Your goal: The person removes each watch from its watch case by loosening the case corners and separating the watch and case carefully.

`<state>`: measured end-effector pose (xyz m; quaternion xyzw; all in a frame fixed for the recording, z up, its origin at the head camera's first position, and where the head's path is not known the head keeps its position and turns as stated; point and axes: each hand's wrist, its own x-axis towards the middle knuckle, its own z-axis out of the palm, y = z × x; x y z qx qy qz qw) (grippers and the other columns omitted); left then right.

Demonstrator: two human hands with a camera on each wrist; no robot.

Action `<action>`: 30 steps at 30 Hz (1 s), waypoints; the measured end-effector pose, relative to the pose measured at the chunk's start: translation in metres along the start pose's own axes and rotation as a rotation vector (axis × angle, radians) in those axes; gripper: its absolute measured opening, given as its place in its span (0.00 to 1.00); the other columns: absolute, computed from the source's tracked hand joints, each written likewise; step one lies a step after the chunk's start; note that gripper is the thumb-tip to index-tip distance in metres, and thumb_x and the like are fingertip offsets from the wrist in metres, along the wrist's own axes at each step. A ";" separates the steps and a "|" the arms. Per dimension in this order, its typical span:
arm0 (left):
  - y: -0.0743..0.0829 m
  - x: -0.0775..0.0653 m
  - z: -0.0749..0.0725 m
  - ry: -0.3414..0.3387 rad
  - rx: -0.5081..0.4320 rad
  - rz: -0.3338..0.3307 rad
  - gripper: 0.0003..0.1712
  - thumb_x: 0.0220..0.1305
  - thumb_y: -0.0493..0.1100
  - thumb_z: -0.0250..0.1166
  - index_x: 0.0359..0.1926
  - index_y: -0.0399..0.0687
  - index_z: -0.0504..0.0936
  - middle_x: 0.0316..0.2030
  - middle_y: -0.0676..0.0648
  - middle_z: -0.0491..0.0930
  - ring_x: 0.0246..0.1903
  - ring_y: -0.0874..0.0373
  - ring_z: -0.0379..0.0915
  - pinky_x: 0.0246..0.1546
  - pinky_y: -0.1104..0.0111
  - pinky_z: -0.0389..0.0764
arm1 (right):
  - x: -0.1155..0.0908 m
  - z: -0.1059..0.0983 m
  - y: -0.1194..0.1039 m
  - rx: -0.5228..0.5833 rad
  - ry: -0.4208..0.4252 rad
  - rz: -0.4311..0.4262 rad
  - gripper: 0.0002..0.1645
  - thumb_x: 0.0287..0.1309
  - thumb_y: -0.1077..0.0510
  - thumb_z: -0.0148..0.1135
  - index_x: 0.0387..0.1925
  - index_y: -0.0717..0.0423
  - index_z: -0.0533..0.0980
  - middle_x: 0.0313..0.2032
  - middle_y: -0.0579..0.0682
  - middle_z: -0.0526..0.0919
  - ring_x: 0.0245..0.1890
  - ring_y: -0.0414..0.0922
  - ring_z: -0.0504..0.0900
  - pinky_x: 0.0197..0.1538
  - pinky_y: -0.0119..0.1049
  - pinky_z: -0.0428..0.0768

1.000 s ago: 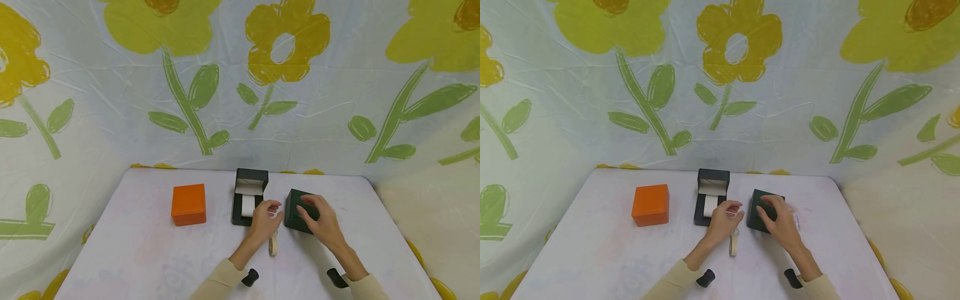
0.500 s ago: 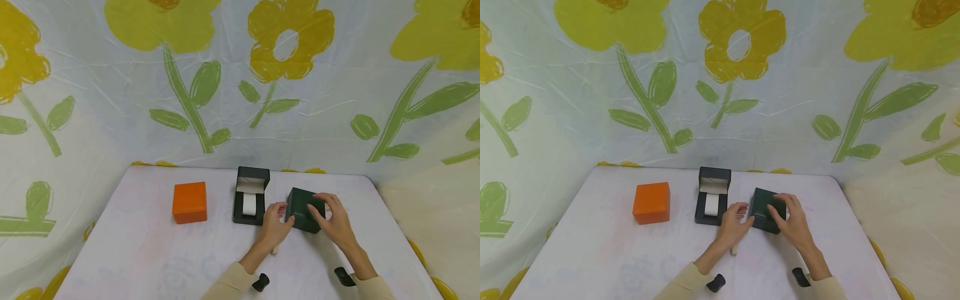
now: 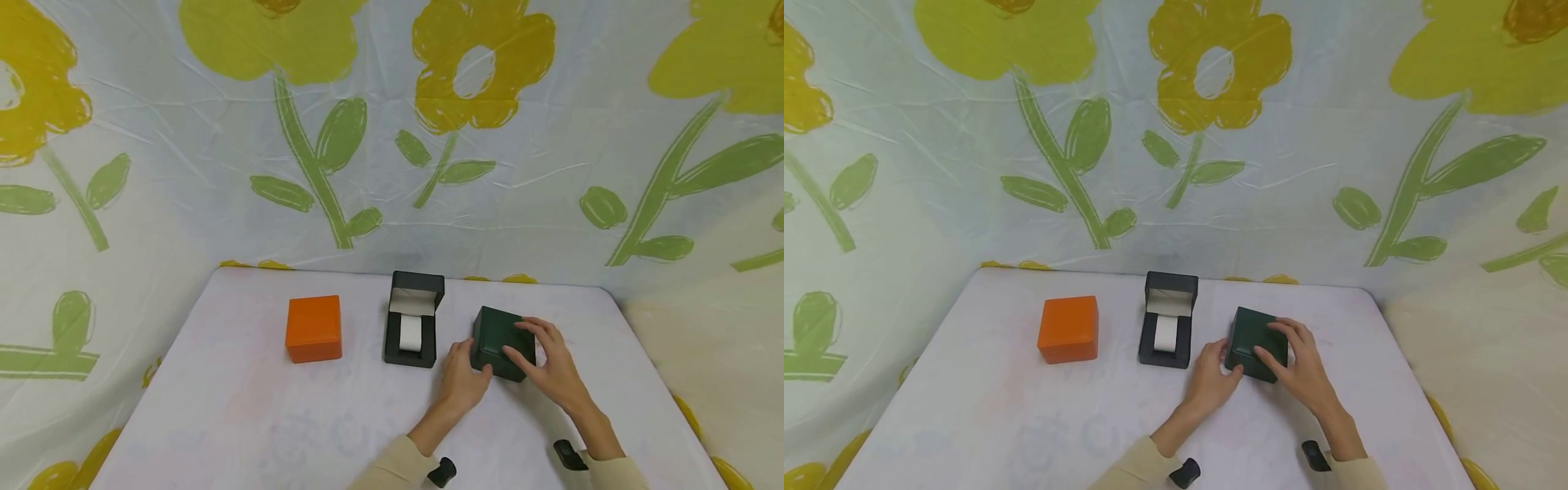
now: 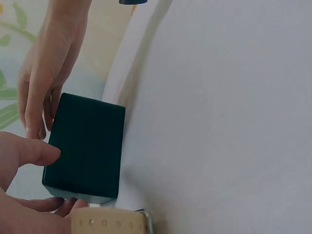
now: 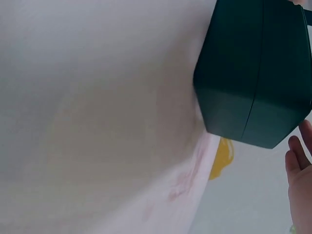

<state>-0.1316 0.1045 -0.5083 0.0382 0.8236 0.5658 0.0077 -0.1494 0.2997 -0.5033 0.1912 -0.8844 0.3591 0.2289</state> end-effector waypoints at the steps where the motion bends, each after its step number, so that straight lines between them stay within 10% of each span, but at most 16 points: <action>1: 0.000 0.000 0.001 0.004 0.007 -0.002 0.31 0.62 0.39 0.71 0.64 0.33 0.76 0.54 0.42 0.77 0.58 0.47 0.73 0.61 0.56 0.76 | -0.001 0.000 0.001 0.000 -0.007 0.004 0.35 0.46 0.67 0.80 0.59 0.61 0.78 0.62 0.63 0.74 0.62 0.61 0.69 0.61 0.17 0.58; 10: -0.001 -0.001 0.014 0.046 0.037 -0.012 0.30 0.60 0.36 0.71 0.63 0.31 0.76 0.52 0.42 0.76 0.57 0.46 0.73 0.60 0.58 0.76 | -0.011 -0.008 0.010 0.006 -0.064 0.064 0.44 0.41 0.63 0.85 0.63 0.59 0.75 0.65 0.62 0.71 0.64 0.61 0.68 0.60 0.14 0.56; 19: -0.002 0.003 0.020 0.075 0.092 0.035 0.27 0.58 0.31 0.72 0.58 0.32 0.77 0.46 0.45 0.73 0.53 0.48 0.73 0.57 0.61 0.77 | -0.014 -0.014 0.018 0.014 -0.104 0.031 0.48 0.36 0.64 0.87 0.63 0.60 0.76 0.65 0.61 0.72 0.69 0.31 0.62 0.63 0.13 0.56; 30: -0.008 0.024 0.005 -0.072 0.191 0.112 0.27 0.54 0.34 0.79 0.54 0.31 0.81 0.46 0.39 0.82 0.51 0.46 0.79 0.54 0.63 0.80 | -0.014 -0.015 0.023 -0.002 -0.078 -0.023 0.47 0.32 0.65 0.88 0.60 0.62 0.79 0.62 0.61 0.76 0.68 0.27 0.63 0.64 0.13 0.58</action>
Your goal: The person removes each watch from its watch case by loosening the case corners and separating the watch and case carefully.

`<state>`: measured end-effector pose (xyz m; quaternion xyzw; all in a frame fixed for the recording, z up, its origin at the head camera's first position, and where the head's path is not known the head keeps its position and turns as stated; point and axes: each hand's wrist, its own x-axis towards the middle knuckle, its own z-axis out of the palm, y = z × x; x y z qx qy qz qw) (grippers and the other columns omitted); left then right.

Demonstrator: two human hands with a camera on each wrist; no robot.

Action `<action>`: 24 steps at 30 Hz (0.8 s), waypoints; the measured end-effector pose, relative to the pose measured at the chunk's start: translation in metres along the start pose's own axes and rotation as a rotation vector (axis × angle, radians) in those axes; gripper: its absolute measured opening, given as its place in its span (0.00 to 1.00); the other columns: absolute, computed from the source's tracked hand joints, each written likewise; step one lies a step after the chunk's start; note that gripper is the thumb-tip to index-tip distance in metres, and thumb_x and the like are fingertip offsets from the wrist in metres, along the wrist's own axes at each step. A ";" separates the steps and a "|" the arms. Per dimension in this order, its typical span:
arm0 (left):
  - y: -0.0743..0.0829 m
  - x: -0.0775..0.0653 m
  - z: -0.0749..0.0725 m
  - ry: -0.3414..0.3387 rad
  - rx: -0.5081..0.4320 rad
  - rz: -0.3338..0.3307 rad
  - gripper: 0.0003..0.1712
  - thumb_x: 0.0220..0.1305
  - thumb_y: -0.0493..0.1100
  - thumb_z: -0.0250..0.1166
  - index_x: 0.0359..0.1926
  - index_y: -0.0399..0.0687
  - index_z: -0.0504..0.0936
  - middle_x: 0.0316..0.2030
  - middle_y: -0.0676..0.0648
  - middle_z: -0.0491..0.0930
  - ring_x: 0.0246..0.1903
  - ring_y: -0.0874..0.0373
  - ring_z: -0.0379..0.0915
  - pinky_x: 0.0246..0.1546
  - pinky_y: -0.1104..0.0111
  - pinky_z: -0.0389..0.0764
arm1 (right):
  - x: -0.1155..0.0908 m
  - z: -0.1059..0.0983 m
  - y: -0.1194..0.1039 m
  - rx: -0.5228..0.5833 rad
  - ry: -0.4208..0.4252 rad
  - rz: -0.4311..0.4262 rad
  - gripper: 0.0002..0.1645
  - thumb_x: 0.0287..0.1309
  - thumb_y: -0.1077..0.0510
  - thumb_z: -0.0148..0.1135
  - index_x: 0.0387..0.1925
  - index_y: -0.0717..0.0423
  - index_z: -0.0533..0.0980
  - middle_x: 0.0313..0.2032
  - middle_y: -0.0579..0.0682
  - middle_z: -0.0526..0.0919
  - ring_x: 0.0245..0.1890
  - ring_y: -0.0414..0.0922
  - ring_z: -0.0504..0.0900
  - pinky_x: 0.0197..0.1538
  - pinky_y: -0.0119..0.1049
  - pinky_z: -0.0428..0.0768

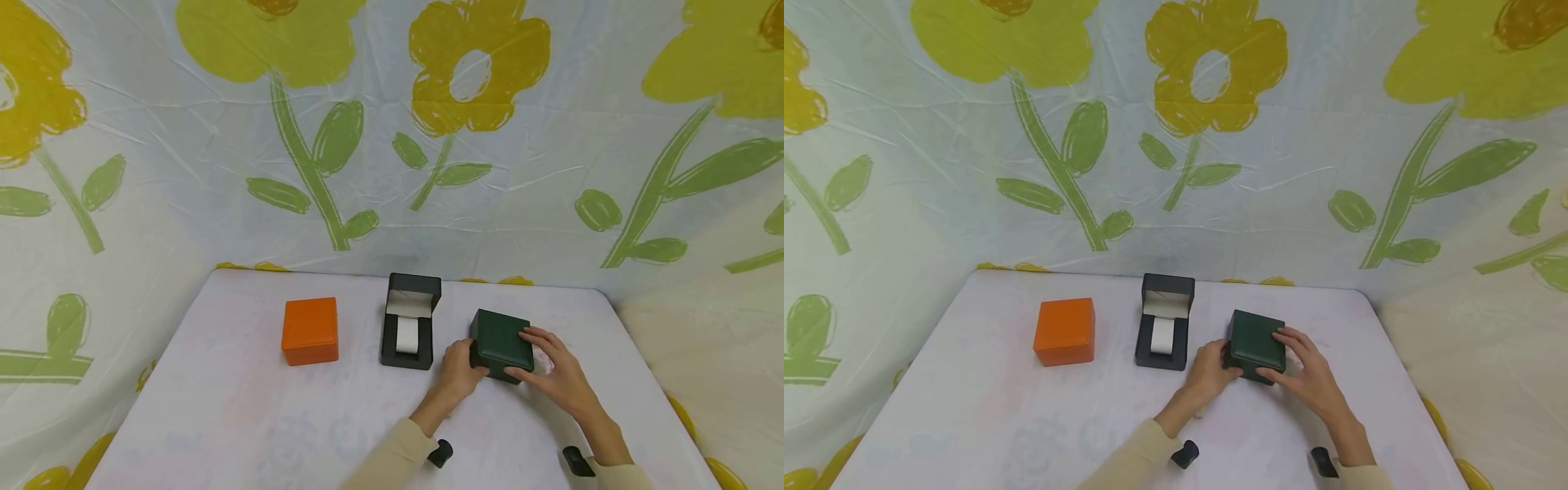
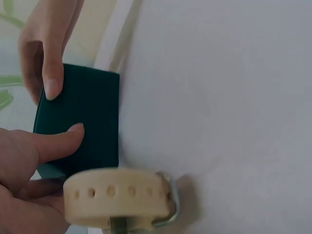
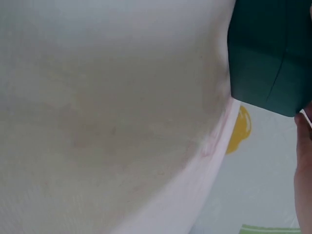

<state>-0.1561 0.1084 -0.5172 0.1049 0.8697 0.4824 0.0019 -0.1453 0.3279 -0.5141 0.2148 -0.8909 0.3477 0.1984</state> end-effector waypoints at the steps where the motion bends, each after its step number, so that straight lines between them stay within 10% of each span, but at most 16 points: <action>1: -0.001 0.002 -0.002 -0.013 0.004 -0.002 0.27 0.54 0.35 0.79 0.54 0.31 0.81 0.46 0.39 0.83 0.51 0.46 0.79 0.53 0.64 0.80 | 0.000 0.000 0.001 -0.001 0.006 -0.009 0.47 0.31 0.66 0.88 0.59 0.63 0.79 0.62 0.62 0.76 0.68 0.27 0.63 0.65 0.14 0.59; 12: -0.007 0.014 -0.016 -0.096 -0.043 0.035 0.26 0.50 0.34 0.82 0.50 0.30 0.84 0.33 0.42 0.85 0.32 0.61 0.77 0.33 0.75 0.77 | 0.001 0.002 0.004 -0.030 0.078 -0.107 0.46 0.24 0.66 0.89 0.55 0.65 0.82 0.57 0.66 0.79 0.66 0.40 0.72 0.65 0.17 0.63; 24: -0.015 0.019 -0.018 -0.142 -0.108 0.034 0.28 0.48 0.32 0.82 0.50 0.29 0.83 0.40 0.38 0.87 0.39 0.54 0.86 0.37 0.76 0.82 | 0.000 0.000 0.013 -0.068 0.062 -0.171 0.44 0.36 0.49 0.88 0.55 0.66 0.82 0.56 0.64 0.80 0.62 0.54 0.76 0.67 0.19 0.63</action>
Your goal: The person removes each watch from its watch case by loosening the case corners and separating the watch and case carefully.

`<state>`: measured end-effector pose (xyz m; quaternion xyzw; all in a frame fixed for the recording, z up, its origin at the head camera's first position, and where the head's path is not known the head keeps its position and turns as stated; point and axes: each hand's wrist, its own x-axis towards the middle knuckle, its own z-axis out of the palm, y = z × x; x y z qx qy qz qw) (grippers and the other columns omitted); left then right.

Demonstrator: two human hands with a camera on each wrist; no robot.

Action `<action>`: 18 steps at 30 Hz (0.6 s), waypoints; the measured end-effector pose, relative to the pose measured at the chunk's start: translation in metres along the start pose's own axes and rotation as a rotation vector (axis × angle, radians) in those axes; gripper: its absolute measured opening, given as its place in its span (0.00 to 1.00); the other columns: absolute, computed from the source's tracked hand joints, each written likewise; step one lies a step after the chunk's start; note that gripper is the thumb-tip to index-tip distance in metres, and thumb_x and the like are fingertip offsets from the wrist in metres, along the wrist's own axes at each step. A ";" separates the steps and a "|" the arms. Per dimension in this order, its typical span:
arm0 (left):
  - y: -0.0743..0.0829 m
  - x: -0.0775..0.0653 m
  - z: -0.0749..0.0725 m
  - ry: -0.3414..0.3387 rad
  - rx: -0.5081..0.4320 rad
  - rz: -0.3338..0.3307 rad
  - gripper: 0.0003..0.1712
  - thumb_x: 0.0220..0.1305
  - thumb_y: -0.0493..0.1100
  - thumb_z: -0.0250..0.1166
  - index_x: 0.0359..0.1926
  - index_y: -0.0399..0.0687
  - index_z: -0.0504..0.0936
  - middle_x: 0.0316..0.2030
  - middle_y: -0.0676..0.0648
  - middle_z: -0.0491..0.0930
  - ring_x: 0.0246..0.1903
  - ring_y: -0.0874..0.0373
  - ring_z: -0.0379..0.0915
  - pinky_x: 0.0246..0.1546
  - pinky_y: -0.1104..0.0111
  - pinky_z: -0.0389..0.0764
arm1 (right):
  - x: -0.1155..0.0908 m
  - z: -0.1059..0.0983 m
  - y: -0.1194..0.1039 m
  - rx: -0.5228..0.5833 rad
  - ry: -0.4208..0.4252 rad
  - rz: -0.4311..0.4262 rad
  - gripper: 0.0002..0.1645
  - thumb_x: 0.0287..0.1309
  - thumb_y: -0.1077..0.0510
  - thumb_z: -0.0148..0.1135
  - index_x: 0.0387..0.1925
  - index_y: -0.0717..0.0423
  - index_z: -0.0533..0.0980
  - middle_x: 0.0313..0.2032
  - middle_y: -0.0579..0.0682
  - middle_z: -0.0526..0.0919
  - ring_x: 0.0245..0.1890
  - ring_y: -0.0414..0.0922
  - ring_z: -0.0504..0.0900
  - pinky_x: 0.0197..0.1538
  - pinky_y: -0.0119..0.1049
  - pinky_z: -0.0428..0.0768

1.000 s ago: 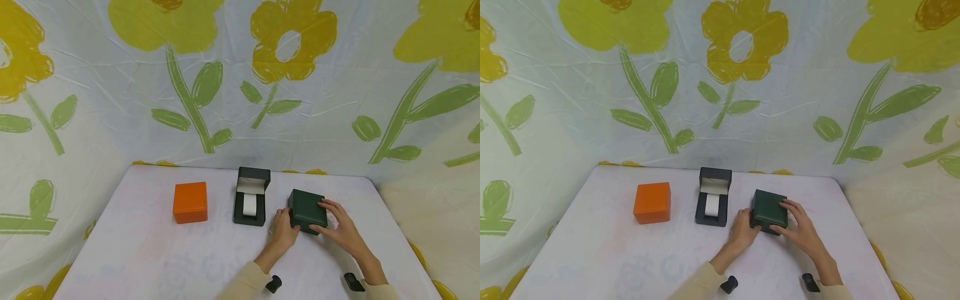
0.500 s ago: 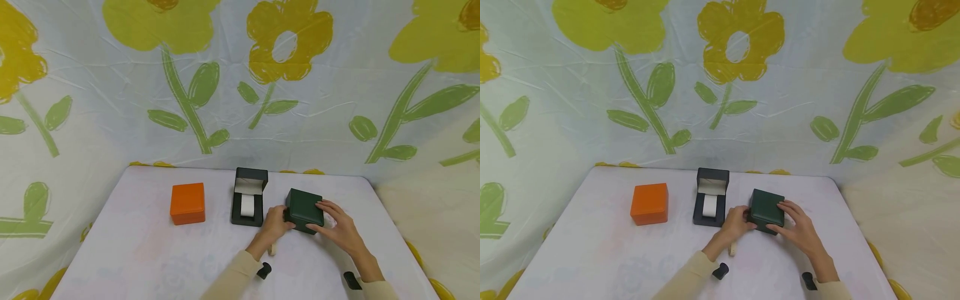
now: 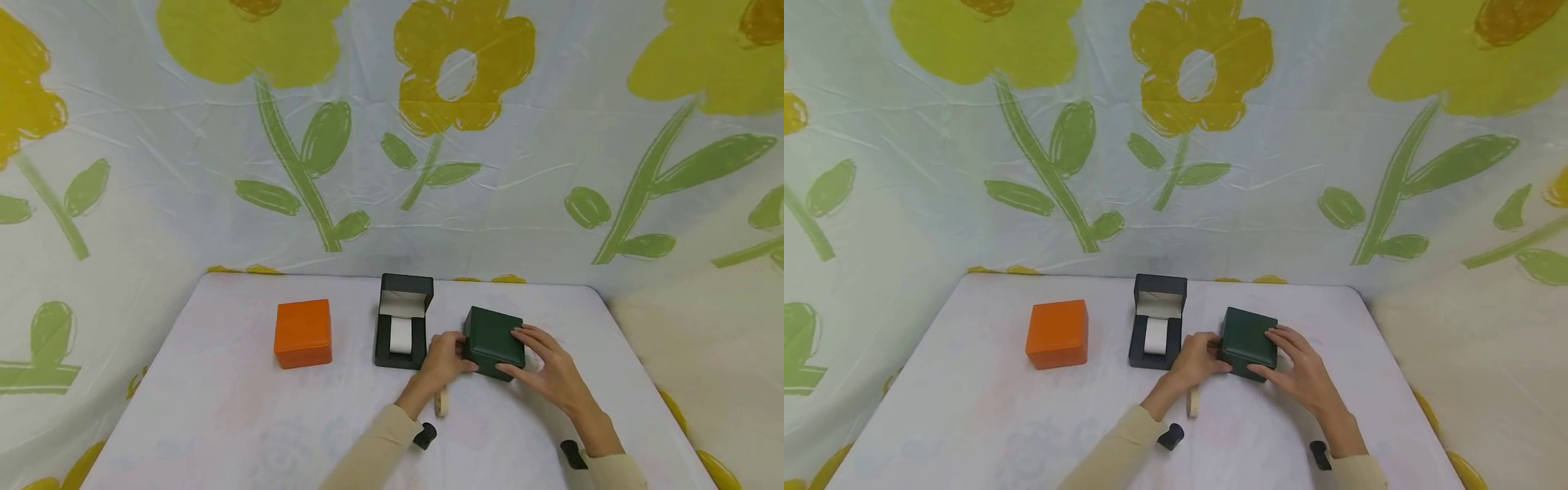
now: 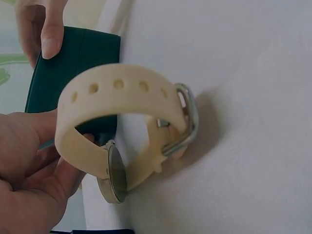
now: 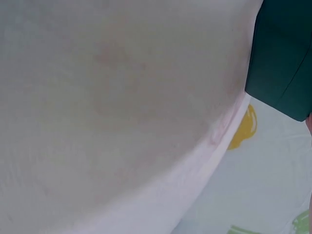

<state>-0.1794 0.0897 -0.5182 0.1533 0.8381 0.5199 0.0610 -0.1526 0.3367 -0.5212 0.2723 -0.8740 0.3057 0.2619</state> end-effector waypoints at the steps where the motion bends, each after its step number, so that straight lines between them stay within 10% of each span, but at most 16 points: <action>1: -0.001 0.001 -0.001 -0.005 -0.010 -0.001 0.27 0.49 0.32 0.82 0.50 0.29 0.83 0.40 0.39 0.87 0.39 0.54 0.86 0.38 0.76 0.82 | 0.001 0.000 0.001 -0.003 -0.003 -0.007 0.43 0.38 0.48 0.88 0.55 0.66 0.82 0.56 0.64 0.81 0.61 0.55 0.76 0.67 0.19 0.63; 18: -0.005 0.004 0.000 -0.061 0.141 0.060 0.29 0.52 0.40 0.83 0.52 0.31 0.82 0.41 0.42 0.85 0.40 0.57 0.82 0.38 0.76 0.79 | 0.008 -0.003 -0.004 -0.020 0.014 -0.029 0.44 0.26 0.57 0.90 0.52 0.66 0.83 0.53 0.64 0.82 0.54 0.63 0.79 0.66 0.17 0.63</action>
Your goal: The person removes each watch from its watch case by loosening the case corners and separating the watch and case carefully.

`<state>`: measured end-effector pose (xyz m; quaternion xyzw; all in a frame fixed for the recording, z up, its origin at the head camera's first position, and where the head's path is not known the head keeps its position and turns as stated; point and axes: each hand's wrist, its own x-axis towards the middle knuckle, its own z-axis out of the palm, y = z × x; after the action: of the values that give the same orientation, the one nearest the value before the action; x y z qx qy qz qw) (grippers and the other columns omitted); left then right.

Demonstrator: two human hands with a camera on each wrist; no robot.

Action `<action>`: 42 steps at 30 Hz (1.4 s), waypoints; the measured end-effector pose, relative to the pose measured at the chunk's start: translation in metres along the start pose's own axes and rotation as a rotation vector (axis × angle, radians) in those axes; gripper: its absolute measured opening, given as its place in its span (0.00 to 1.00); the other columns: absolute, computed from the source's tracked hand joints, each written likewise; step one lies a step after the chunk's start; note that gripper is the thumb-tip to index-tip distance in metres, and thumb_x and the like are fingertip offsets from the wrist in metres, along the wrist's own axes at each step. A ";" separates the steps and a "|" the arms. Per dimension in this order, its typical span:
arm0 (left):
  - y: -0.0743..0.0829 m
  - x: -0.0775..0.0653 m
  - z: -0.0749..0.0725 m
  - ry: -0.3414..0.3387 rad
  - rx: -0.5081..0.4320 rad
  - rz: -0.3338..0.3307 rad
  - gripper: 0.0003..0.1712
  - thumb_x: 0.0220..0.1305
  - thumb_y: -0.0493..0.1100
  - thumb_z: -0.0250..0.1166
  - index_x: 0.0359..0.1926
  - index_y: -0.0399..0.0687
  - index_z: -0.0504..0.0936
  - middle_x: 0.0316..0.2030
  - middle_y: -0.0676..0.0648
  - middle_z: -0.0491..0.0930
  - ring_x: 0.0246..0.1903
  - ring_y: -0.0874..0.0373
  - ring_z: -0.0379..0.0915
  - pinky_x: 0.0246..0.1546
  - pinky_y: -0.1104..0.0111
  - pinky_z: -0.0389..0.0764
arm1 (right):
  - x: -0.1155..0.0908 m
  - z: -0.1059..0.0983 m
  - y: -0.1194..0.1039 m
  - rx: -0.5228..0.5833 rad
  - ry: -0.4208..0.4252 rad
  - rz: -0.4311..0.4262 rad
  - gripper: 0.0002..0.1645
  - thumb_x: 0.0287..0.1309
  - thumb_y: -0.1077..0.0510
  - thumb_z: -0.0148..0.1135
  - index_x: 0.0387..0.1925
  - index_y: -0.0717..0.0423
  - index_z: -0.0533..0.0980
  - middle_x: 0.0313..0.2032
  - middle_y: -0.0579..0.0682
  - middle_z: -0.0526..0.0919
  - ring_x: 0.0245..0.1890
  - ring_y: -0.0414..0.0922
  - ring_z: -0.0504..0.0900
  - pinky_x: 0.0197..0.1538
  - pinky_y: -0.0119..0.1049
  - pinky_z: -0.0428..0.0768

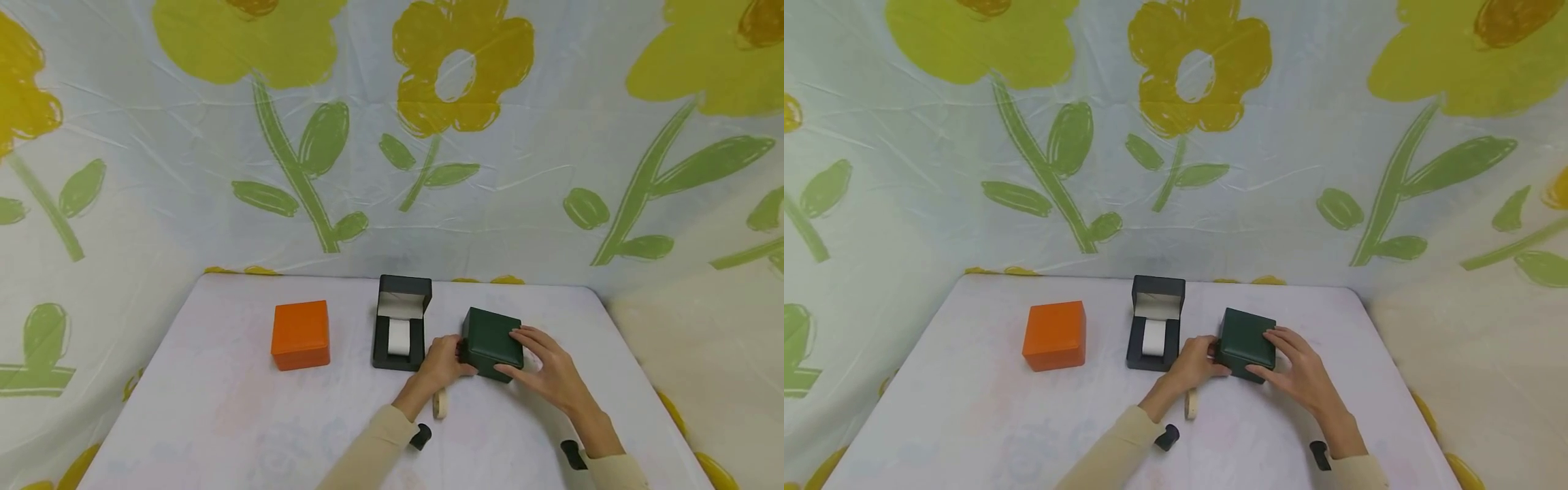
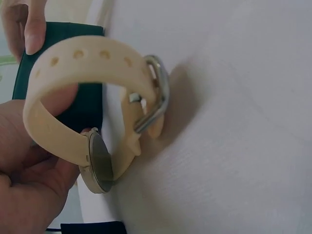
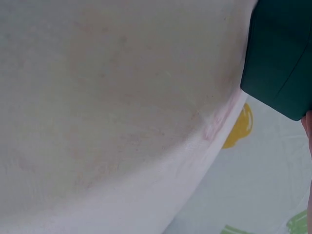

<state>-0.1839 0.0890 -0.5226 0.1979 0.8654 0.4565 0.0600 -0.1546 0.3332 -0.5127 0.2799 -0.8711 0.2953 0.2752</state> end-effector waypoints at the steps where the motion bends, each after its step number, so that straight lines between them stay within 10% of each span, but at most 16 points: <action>1: 0.000 0.000 0.000 -0.001 0.004 -0.005 0.30 0.52 0.41 0.83 0.53 0.31 0.82 0.42 0.42 0.85 0.41 0.57 0.82 0.39 0.76 0.79 | 0.000 0.000 0.000 0.000 0.002 0.000 0.44 0.27 0.56 0.90 0.52 0.66 0.83 0.53 0.63 0.82 0.54 0.63 0.79 0.66 0.17 0.63; 9: 0.001 -0.001 0.001 0.040 0.014 -0.016 0.33 0.50 0.43 0.84 0.53 0.29 0.84 0.40 0.41 0.87 0.40 0.56 0.81 0.38 0.75 0.80 | 0.000 0.000 0.001 -0.007 0.011 -0.011 0.43 0.40 0.41 0.86 0.52 0.66 0.83 0.52 0.63 0.83 0.54 0.63 0.79 0.66 0.18 0.64; 26: -0.001 0.002 0.002 0.018 -0.041 -0.043 0.31 0.49 0.44 0.84 0.51 0.31 0.85 0.39 0.42 0.88 0.38 0.61 0.83 0.35 0.76 0.80 | 0.004 -0.003 -0.001 -0.040 -0.006 0.002 0.44 0.24 0.58 0.90 0.51 0.67 0.84 0.51 0.64 0.84 0.53 0.64 0.80 0.66 0.16 0.62; 37: 0.004 0.003 0.000 -0.046 0.125 0.033 0.34 0.54 0.45 0.82 0.58 0.36 0.80 0.53 0.41 0.84 0.55 0.49 0.79 0.57 0.65 0.79 | -0.003 -0.001 -0.001 -0.013 -0.058 0.035 0.46 0.26 0.59 0.90 0.54 0.67 0.81 0.57 0.66 0.80 0.60 0.64 0.75 0.68 0.17 0.59; 42: 0.003 0.002 0.000 -0.038 0.093 0.017 0.39 0.52 0.44 0.83 0.62 0.32 0.78 0.57 0.38 0.82 0.59 0.48 0.77 0.59 0.65 0.78 | -0.008 0.001 0.001 0.048 -0.135 0.140 0.48 0.31 0.60 0.90 0.58 0.63 0.77 0.68 0.62 0.72 0.72 0.48 0.68 0.66 0.14 0.57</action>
<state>-0.1848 0.0916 -0.5196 0.2164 0.8827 0.4124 0.0633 -0.1502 0.3358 -0.5185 0.2444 -0.8977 0.3151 0.1876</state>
